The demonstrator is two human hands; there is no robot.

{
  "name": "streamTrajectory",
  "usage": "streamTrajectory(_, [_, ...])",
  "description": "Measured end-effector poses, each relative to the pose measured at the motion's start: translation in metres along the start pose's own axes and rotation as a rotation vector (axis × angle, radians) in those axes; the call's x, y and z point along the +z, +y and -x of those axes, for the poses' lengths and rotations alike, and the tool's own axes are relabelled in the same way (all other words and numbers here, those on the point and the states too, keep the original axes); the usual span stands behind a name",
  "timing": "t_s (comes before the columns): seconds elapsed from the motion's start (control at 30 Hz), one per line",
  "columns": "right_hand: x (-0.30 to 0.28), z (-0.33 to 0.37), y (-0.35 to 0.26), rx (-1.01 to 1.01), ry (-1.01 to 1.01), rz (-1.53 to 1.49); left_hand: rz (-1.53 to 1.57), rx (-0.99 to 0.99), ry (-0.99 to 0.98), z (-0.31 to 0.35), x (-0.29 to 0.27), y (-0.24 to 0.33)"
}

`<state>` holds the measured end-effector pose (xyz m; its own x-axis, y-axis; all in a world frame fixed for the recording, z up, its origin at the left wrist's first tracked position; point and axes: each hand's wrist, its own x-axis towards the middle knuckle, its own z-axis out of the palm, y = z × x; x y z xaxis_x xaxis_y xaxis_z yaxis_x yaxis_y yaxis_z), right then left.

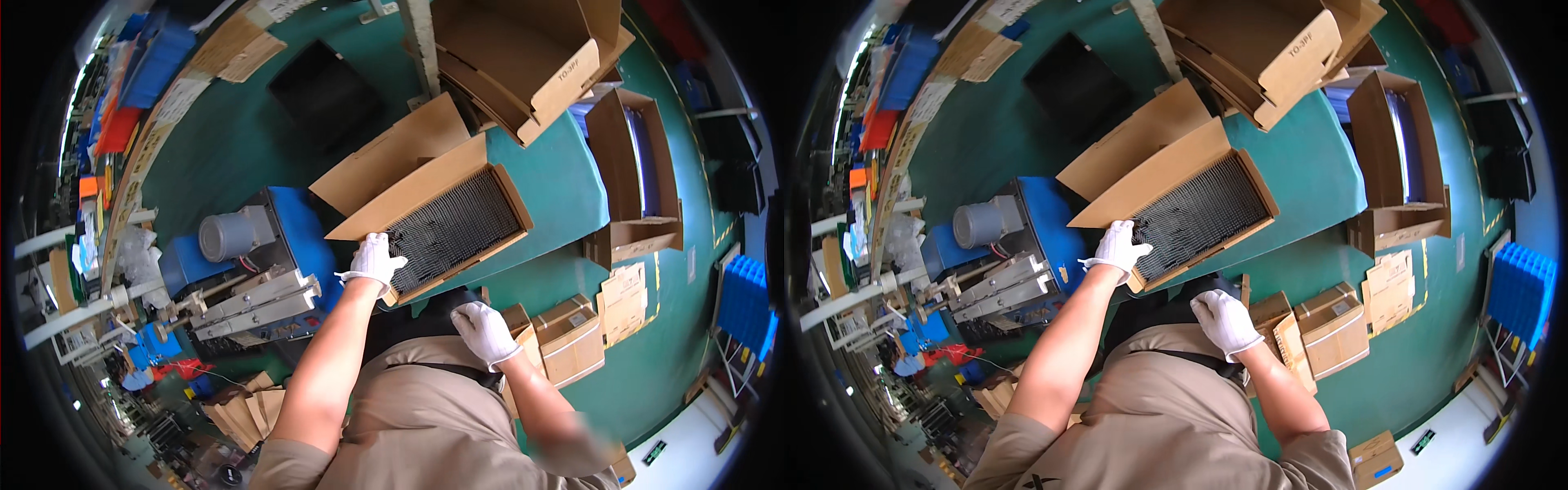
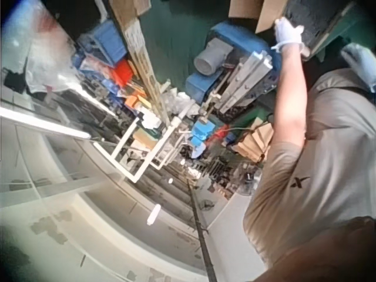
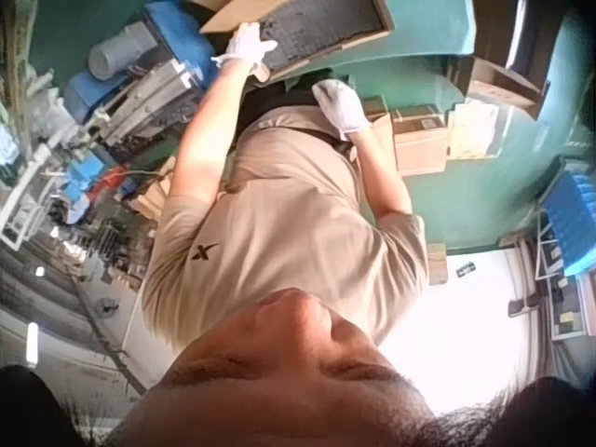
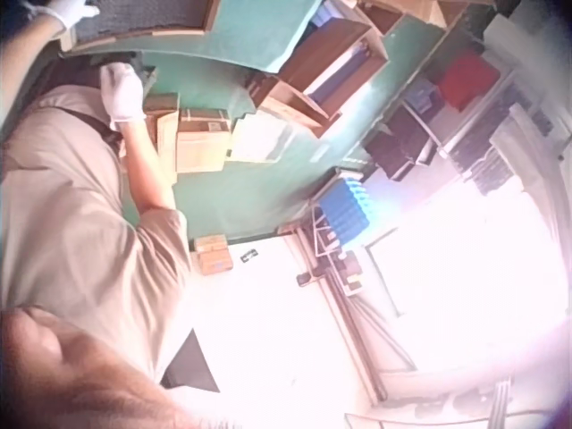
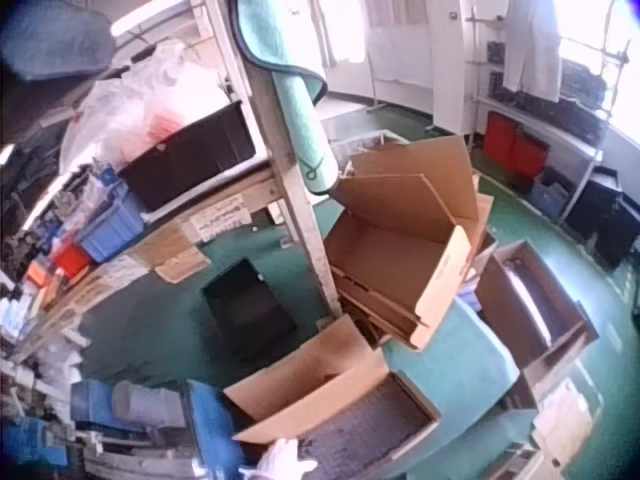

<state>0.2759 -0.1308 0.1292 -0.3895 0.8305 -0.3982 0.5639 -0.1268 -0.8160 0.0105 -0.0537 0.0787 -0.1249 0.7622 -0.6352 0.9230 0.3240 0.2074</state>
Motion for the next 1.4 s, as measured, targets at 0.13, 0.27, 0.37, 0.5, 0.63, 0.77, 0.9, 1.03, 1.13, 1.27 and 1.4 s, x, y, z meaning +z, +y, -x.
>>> streamTrajectory(0.13, [-0.001,0.006,0.008,0.044,0.042,-0.004,0.000,0.061,-0.067,-0.017,-0.001,-0.013])
streamTrajectory(0.27, [-0.002,0.003,0.008,0.048,0.060,-0.009,-0.078,0.117,-0.027,-0.021,0.007,-0.027])
streamTrajectory(0.37, [-0.004,-0.003,0.005,0.080,0.037,-0.030,-0.137,0.103,0.033,-0.015,0.010,-0.018])
streamTrajectory(0.5, [-0.007,-0.008,0.003,0.112,0.007,-0.036,-0.064,0.156,0.135,-0.014,0.019,-0.023])
streamTrajectory(0.63, [-0.004,-0.008,0.008,0.049,0.068,-0.021,-0.028,0.255,0.213,-0.013,0.025,-0.030])
streamTrajectory(0.77, [-0.002,-0.009,0.008,0.050,0.061,-0.032,-0.087,0.227,0.139,-0.014,0.021,-0.026])
streamTrajectory(0.9, [-0.003,-0.009,0.006,0.054,0.054,-0.021,-0.236,0.220,0.028,-0.010,-0.002,-0.008])
streamTrajectory(1.03, [0.000,-0.008,0.011,0.052,0.059,-0.023,-0.357,0.273,0.120,-0.007,0.005,-0.003])
streamTrajectory(1.13, [-0.001,-0.008,0.010,0.057,0.050,-0.023,-0.375,0.250,0.108,-0.012,0.015,-0.009])
streamTrajectory(1.27, [-0.001,-0.008,0.012,0.060,0.049,-0.017,-0.346,0.291,0.166,-0.009,0.021,-0.012])
streamTrajectory(1.4, [0.001,-0.010,0.009,0.067,0.022,-0.020,-0.302,0.326,0.101,-0.019,0.021,-0.022])
